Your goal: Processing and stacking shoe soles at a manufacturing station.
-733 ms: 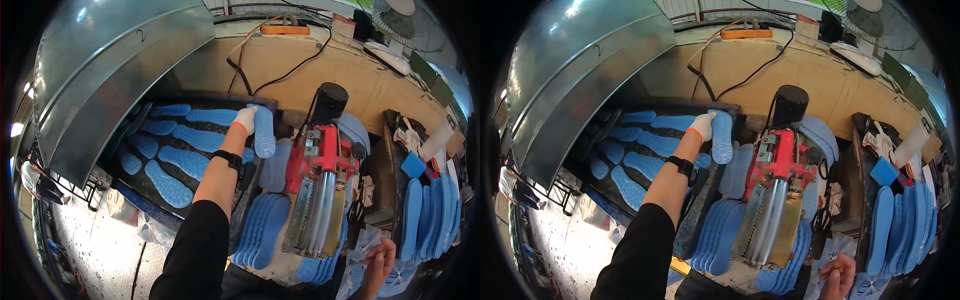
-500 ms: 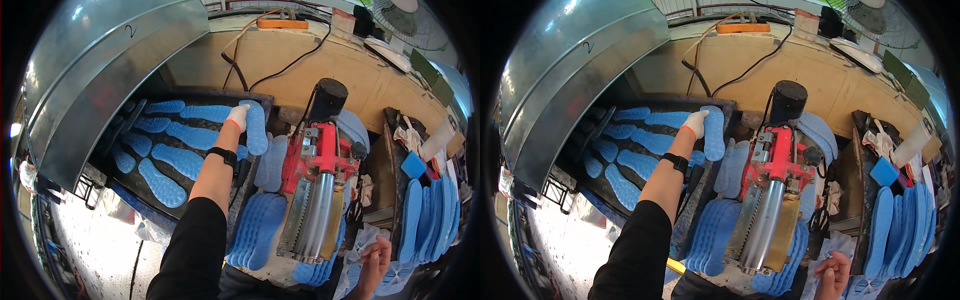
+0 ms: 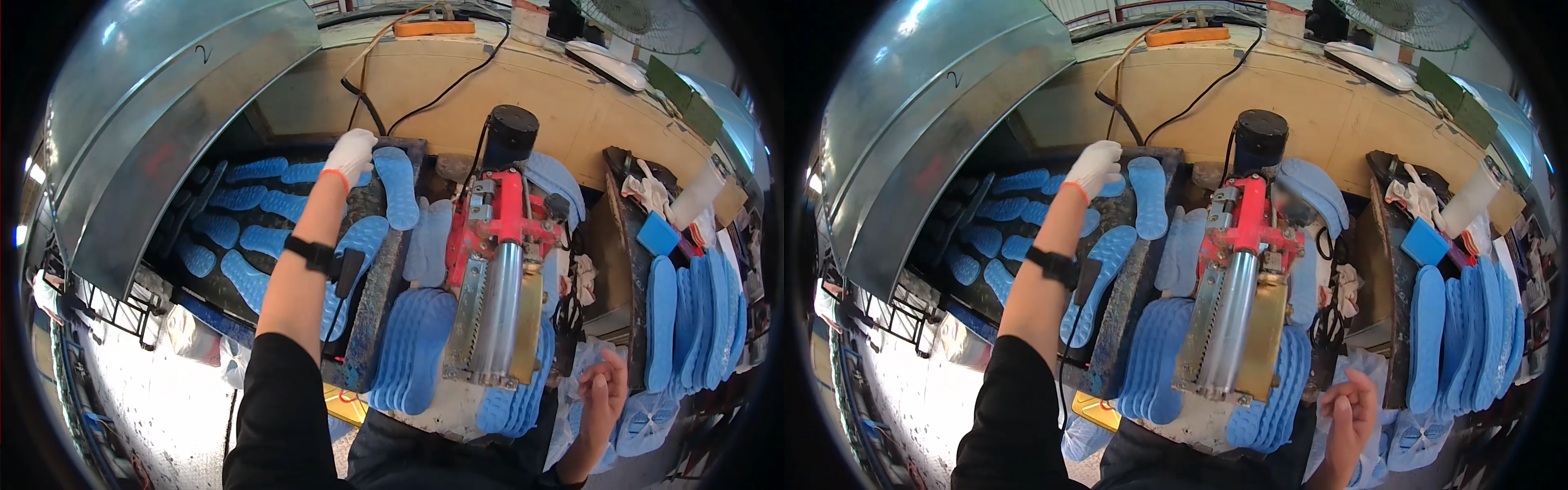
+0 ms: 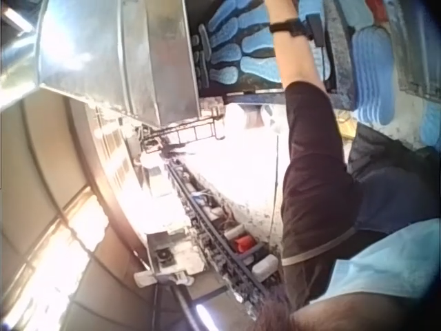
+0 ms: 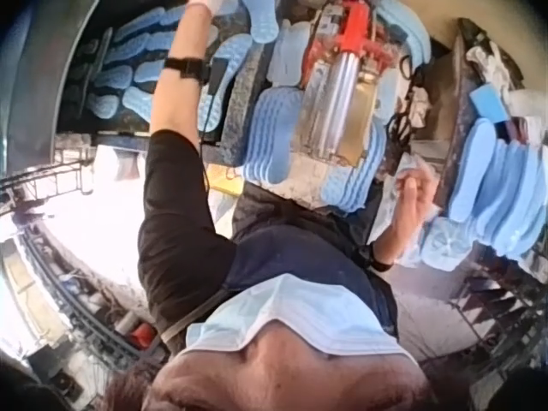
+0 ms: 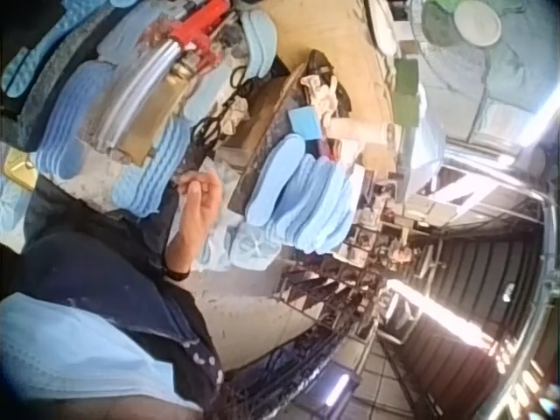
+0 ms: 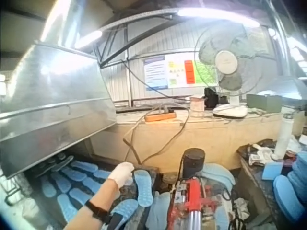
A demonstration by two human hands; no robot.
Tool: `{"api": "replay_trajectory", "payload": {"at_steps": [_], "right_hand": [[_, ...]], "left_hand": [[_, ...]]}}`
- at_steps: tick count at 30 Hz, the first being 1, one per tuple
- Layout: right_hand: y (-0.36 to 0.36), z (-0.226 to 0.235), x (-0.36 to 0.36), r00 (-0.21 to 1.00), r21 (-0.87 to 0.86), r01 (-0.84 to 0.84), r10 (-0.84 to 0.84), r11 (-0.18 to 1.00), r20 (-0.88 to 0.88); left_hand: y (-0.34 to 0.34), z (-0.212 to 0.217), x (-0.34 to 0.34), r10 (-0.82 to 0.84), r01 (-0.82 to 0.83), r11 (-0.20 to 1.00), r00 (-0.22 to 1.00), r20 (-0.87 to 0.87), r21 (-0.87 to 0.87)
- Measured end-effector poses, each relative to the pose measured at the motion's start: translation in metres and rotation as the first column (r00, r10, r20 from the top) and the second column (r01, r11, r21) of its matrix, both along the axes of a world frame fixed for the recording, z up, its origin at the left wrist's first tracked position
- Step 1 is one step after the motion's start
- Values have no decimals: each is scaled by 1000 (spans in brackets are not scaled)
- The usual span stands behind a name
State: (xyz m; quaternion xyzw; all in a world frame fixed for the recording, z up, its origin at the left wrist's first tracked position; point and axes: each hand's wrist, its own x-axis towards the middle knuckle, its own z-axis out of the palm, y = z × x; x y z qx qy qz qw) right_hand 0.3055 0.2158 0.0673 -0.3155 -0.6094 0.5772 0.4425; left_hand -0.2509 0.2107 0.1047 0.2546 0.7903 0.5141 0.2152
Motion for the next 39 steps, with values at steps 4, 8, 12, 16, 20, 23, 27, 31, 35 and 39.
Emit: {"api": "replay_trajectory", "payload": {"at_steps": [4, 8, 12, 16, 20, 23, 27, 31, 35, 39], "right_hand": [[2, -30, 1, 996, -32, -32, 35, 999, 84], [14, -103, 11, 950, -28, -70, 75, 997, 304], [10, -126, -10, 826, 495, -127, -184, 860, 533], [8, -157, -16, 703, 562, -146, -314, 814, 638], [-1, -167, -21, 687, 461, -94, -278, 882, 672], [-7, -165, -15, 705, 410, 14, -300, 912, 643], [3, -166, -12, 624, 275, 54, -248, 960, 741], [-14, -147, -33, 573, 430, 28, -367, 902, 733], [-26, -124, -46, 598, 596, -63, -448, 800, 665], [-26, -127, -39, 566, 558, -81, -422, 826, 708]], "left_hand": [[-79, 40, 105, -64, 50, 929, 998, 27, 367], [-139, -7, 224, -79, 14, 932, 983, 165, 363], [-177, -94, 306, -37, 34, 999, 857, -515, -16], [-143, -115, 313, -68, -24, 995, 574, -816, -100], [-79, -145, 272, -54, -316, 935, 318, -947, -160], [-47, -172, 254, -123, -583, 747, 351, -928, -320], [-43, -200, 227, -414, -343, 669, 566, -713, -660], [-66, -228, 202, -510, -343, 748, 251, -823, -568], [-66, -214, 236, -326, -413, 859, 14, -945, -302], [-63, -165, 279, -298, -141, 874, 603, -740, -466]]}}
